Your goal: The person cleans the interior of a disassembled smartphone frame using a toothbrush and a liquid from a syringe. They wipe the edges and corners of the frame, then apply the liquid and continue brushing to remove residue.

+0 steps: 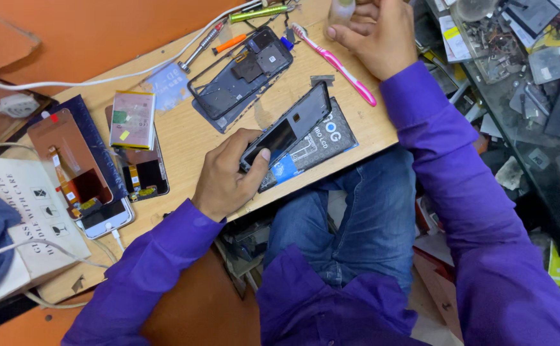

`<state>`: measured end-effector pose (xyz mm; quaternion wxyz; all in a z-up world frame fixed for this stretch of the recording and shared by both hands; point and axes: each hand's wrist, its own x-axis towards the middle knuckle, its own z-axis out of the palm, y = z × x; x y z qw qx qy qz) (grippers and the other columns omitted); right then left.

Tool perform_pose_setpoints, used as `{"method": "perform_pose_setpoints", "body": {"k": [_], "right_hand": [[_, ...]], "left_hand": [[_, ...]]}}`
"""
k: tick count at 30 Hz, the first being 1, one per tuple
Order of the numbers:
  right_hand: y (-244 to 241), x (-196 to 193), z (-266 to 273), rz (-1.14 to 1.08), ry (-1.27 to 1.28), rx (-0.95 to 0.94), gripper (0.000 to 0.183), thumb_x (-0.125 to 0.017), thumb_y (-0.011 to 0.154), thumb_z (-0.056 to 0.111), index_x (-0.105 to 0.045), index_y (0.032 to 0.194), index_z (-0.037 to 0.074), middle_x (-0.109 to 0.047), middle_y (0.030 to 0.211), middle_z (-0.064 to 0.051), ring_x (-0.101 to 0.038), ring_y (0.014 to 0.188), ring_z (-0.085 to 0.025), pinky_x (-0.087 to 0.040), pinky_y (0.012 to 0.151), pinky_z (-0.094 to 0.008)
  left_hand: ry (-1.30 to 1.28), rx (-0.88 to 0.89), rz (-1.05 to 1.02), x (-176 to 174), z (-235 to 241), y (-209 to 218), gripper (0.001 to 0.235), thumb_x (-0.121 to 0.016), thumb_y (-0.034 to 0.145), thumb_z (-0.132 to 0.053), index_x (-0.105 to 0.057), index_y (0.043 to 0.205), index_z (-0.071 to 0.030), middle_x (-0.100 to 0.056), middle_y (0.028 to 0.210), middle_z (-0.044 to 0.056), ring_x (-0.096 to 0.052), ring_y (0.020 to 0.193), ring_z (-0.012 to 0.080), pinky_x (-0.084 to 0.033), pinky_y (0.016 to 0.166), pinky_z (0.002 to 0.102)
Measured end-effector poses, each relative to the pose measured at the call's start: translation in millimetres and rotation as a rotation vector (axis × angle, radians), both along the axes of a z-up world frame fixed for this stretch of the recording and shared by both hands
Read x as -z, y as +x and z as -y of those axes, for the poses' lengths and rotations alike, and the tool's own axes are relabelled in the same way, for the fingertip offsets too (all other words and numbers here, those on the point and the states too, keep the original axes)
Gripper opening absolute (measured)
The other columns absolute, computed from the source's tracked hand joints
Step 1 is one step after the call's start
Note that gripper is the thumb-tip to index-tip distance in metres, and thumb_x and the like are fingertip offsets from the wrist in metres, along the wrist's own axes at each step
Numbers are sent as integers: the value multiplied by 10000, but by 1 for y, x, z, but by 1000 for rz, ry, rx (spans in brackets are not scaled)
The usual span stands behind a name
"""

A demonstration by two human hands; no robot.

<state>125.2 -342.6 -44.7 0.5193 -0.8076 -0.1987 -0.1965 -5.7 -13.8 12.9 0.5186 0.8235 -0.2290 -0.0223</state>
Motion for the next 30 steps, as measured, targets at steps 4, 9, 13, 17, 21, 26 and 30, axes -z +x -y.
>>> {"method": "perform_pose_setpoints", "body": {"k": [4, 9, 13, 17, 21, 26, 30], "right_hand": [[-41, -39, -12, 188, -209, 340, 434, -831, 931, -48, -572, 1279, -34, -670, 1182, -147, -706, 1026, -231, -589, 856, -358], [-83, -49, -33, -1, -438, 264, 175, -820, 969, 87, -741, 1124, 77, -662, 1012, -66, -662, 898, -220, -532, 800, -376], [-85, -45, -43, 119, -696, 209, 192, -830, 863, 139, -787, 1050, 140, -667, 968, -42, -625, 943, -280, -484, 836, -415], [-70, -55, -47, -13, -647, 190, 159, -818, 833, 142, -742, 969, 109, -670, 928, -64, -618, 947, -305, -492, 842, -420], [-83, -67, -35, -94, -341, 218, 177, -844, 922, 106, -697, 1005, 51, -697, 956, -68, -637, 917, -216, -513, 809, -347], [-139, -58, -46, -398, 138, 276, 232, -762, 925, 13, -655, 1131, 14, -735, 917, 10, -646, 782, -5, -521, 711, -169], [-160, -40, -72, -347, 19, 406, 137, -792, 933, -1, -737, 1058, -10, -733, 878, -27, -626, 745, -37, -523, 685, -204]], "left_hand": [[13, 0, 37, 2, -2, 0, 211, -653, 981, -106, -631, 1165, -5, -714, 963, 153, -727, 740, 216, -559, 582, 316], [2, 4, 86, 2, -1, 0, 187, -655, 990, -105, -627, 1148, -9, -709, 943, 142, -722, 754, 210, -559, 617, 312], [31, -2, 27, 1, 0, 1, 152, -654, 981, -109, -635, 1093, -9, -706, 890, 132, -701, 708, 211, -538, 585, 313], [24, 9, 81, -2, 1, 1, 146, -653, 981, -101, -635, 1087, -2, -697, 886, 135, -695, 716, 205, -540, 607, 319], [34, 7, 89, 0, 2, -1, 156, -663, 976, -101, -634, 1093, -3, -693, 880, 136, -692, 691, 207, -536, 607, 322], [57, -1, 100, 5, -1, -1, 184, -691, 943, -96, -641, 1090, 2, -682, 851, 150, -678, 651, 241, -525, 597, 347], [61, 36, 205, 7, -1, 0, 191, -694, 962, -91, -630, 1114, 5, -678, 899, 166, -701, 745, 289, -550, 673, 373]]}}
